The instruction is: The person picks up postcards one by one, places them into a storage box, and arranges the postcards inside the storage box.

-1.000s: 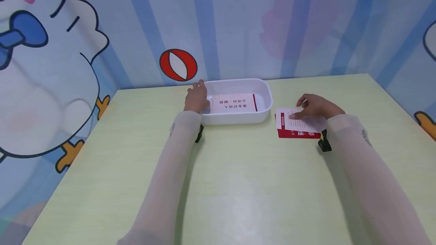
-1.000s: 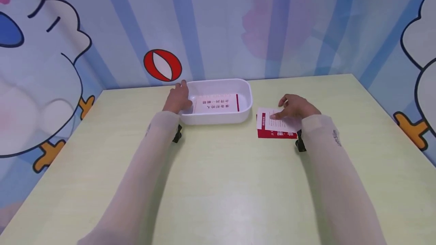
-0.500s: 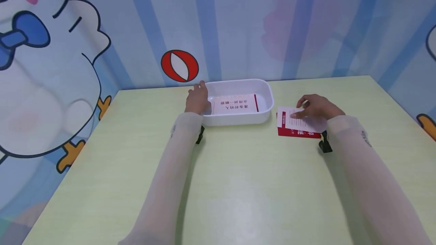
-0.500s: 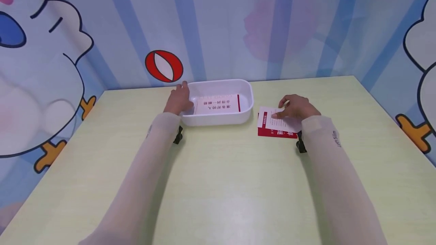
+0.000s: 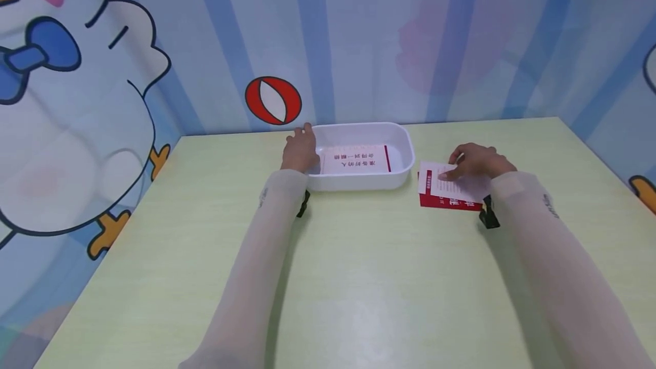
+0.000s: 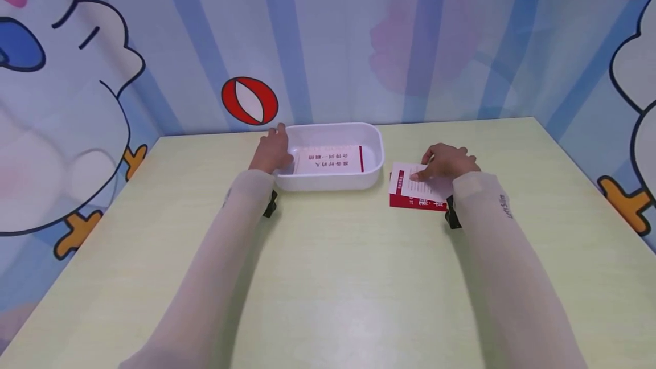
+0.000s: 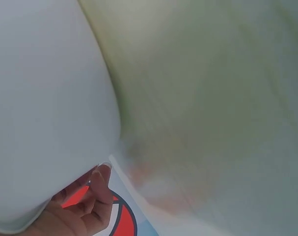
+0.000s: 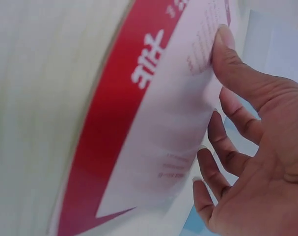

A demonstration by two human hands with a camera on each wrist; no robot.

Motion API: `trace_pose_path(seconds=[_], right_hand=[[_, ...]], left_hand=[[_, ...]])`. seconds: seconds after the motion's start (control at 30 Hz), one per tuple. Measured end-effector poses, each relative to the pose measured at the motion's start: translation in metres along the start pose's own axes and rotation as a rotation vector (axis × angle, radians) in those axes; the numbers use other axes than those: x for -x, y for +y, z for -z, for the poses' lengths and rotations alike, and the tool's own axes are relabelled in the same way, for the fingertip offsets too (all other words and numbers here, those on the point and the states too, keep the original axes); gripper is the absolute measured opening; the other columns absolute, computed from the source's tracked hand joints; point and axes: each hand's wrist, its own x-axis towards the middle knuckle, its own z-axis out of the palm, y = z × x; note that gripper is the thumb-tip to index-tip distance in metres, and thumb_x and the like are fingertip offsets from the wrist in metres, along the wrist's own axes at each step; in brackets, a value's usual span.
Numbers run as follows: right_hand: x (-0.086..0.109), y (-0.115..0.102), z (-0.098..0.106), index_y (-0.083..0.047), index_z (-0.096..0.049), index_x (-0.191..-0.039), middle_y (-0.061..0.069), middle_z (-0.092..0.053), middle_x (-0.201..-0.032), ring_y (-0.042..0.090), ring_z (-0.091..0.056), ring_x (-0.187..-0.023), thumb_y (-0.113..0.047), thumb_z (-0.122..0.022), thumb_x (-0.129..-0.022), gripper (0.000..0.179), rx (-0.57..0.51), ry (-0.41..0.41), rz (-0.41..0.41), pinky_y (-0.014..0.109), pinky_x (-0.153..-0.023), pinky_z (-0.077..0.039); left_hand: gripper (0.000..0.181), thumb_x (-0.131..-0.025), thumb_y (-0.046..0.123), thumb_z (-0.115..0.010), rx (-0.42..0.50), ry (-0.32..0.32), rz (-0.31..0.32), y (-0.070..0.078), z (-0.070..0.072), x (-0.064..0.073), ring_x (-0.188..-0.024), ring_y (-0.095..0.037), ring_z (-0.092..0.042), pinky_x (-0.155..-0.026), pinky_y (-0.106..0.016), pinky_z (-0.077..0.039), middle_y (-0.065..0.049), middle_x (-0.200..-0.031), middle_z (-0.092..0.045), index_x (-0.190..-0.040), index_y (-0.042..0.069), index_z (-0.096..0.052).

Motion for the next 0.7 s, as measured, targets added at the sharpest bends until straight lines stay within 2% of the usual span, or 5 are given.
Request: trace_pose_path(seconds=[0.17,0.33,0.57,0.7], right_hand=[[0.0008,-0.0006,0.0007,-0.007,-0.045,-0.123,0.029,-0.043,-0.139,0.049,-0.031,-0.119,-0.042,-0.072,-0.086,0.058,0.03,-0.005,0.021,0.06,-0.096,-0.038],[0.0016,0.0012,0.0017,-0.01,-0.038,-0.127,0.028,-0.042,-0.136,0.05,-0.031,-0.116,-0.041,-0.07,-0.088,0.058,0.041,0.005,0.034,0.062,-0.095,-0.038],[-0.0011,0.0027,-0.0004,-0.012,-0.038,-0.13,0.028,-0.041,-0.135,0.051,-0.03,-0.118,-0.039,-0.07,-0.089,0.059,-0.015,0.02,0.024,0.063,-0.095,-0.04],[-0.0032,0.0021,-0.0027,-0.012,-0.04,-0.134,0.03,-0.041,-0.14,0.05,-0.036,-0.119,-0.039,-0.071,-0.089,0.062,-0.053,0.046,0.016,0.06,-0.099,-0.044]], left_hand=[[0.078,-0.093,0.013,-0.067,0.012,0.003,-0.008,-0.0012,0.0004,-0.0001,-0.129,-0.038,-0.048,-0.107,-0.048,-0.05,-0.021,-0.149,-0.04,-0.154,0.005,-0.02],[0.078,-0.093,0.015,-0.067,0.002,0.005,-0.007,-0.0008,-0.0005,-0.0045,-0.129,-0.038,-0.048,-0.106,-0.048,-0.05,-0.02,-0.15,-0.04,-0.155,0.005,-0.02],[0.079,-0.092,0.015,-0.068,0.01,0.002,0.009,-0.0008,-0.002,-0.005,-0.129,-0.037,-0.048,-0.106,-0.048,-0.05,-0.02,-0.15,-0.04,-0.155,0.006,-0.02],[0.078,-0.093,0.015,-0.067,0.012,0.004,0.006,-0.0015,-0.002,-0.004,-0.129,-0.037,-0.049,-0.106,-0.048,-0.051,-0.02,-0.15,-0.04,-0.155,0.006,-0.02]])
